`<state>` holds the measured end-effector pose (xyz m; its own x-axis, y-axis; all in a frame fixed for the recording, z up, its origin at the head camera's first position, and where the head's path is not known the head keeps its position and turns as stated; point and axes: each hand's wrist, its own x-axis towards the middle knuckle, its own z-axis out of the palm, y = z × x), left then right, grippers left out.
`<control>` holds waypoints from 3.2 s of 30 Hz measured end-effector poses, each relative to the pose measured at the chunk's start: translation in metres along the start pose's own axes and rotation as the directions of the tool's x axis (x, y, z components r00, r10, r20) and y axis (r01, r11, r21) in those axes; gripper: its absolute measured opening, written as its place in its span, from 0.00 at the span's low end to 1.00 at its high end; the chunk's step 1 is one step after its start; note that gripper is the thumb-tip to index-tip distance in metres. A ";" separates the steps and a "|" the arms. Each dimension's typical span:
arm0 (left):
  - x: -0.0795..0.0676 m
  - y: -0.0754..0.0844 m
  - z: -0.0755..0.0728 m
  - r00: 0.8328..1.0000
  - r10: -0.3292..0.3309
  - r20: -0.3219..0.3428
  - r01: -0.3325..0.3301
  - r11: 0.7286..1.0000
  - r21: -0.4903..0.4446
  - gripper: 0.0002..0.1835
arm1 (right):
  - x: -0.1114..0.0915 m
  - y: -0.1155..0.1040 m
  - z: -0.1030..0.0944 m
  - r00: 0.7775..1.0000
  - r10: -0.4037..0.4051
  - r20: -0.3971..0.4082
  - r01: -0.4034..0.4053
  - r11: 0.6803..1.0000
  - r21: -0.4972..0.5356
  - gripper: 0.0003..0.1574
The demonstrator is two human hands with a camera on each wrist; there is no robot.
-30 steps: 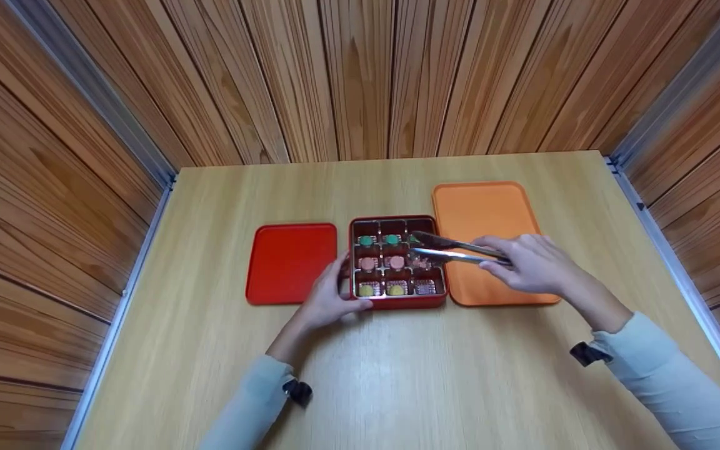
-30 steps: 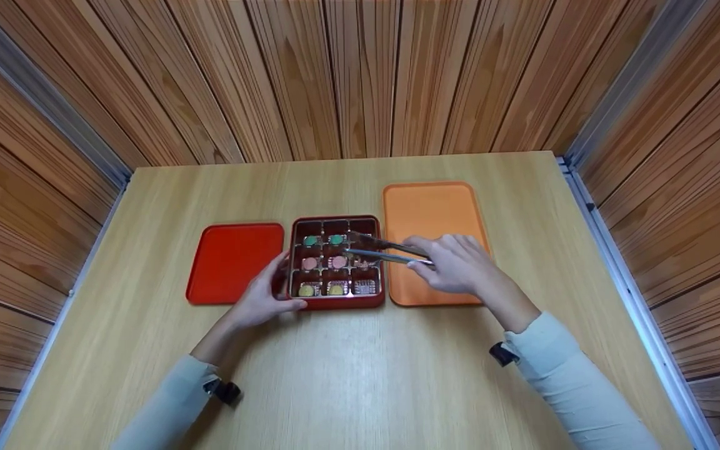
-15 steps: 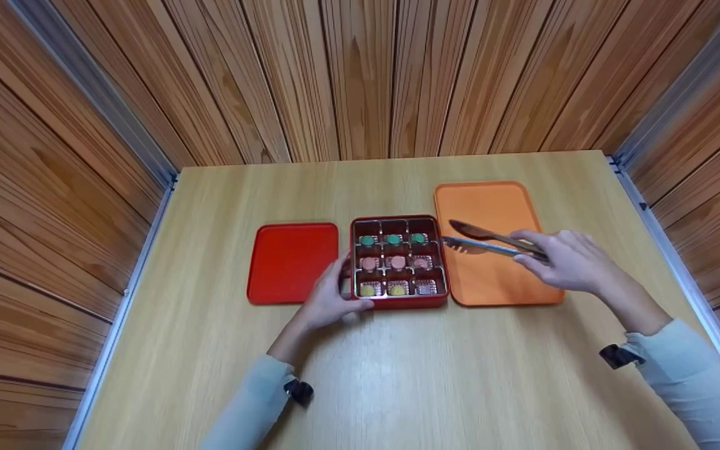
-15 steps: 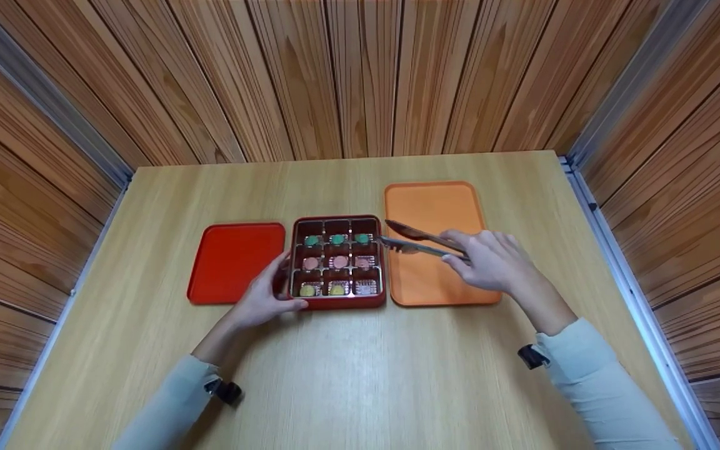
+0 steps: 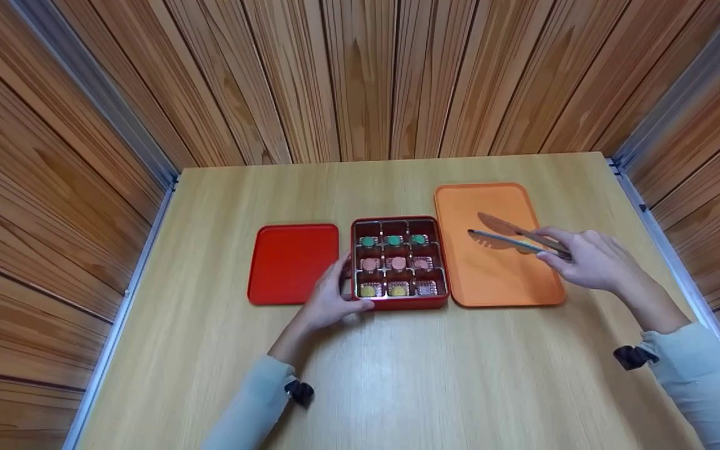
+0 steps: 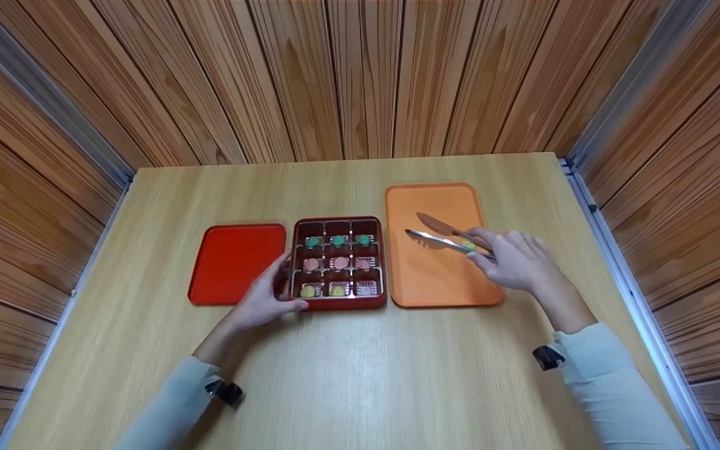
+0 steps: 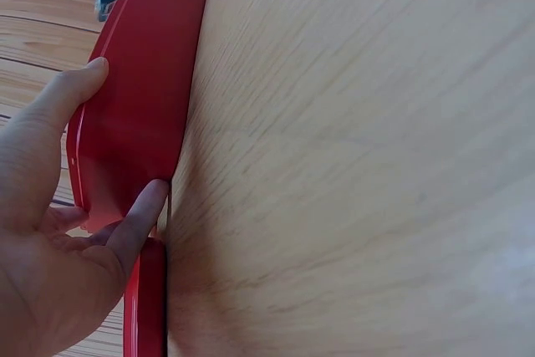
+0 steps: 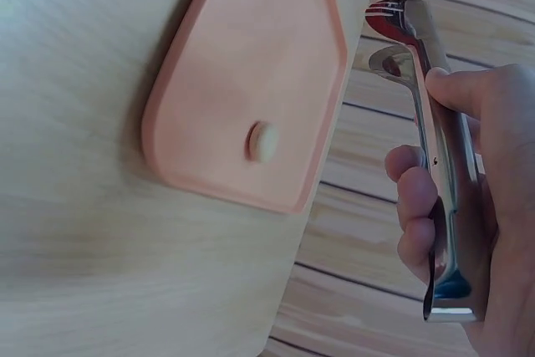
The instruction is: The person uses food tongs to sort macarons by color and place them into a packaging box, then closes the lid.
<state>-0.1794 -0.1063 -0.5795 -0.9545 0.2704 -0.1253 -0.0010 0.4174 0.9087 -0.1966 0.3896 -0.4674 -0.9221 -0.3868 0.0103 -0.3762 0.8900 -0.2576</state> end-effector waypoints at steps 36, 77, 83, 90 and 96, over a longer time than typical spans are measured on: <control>0.001 -0.001 0.000 1.000 0.017 -0.009 -0.017 1.000 0.024 0.66 | -0.016 0.057 0.011 0.958 0.235 0.167 -0.248 0.967 0.064 0.36; 0.000 -0.001 0.002 1.000 -0.011 -0.007 0.011 1.000 -0.009 0.66 | -0.016 0.065 0.014 0.929 0.237 0.284 -0.280 0.952 0.122 0.27; -0.001 -0.001 0.001 1.000 -0.009 -0.010 0.009 1.000 -0.012 0.66 | -0.015 0.065 0.014 0.926 0.239 0.291 -0.282 0.952 0.117 0.28; 0.000 0.000 0.001 1.000 0.002 -0.002 -0.002 1.000 -0.022 0.65 | -0.013 0.062 0.007 0.939 0.235 0.250 -0.270 0.956 0.117 0.27; 0.000 -0.001 0.001 1.000 0.004 -0.007 -0.004 1.000 -0.027 0.65 | -0.009 0.058 0.006 0.940 0.232 0.248 -0.269 0.955 0.127 0.28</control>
<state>-0.1796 -0.1057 -0.5805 -0.9565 0.2663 -0.1190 -0.0049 0.3930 0.9195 -0.2090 0.4430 -0.4886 -0.9322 -0.2169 -0.2899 -0.0994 0.9233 -0.3711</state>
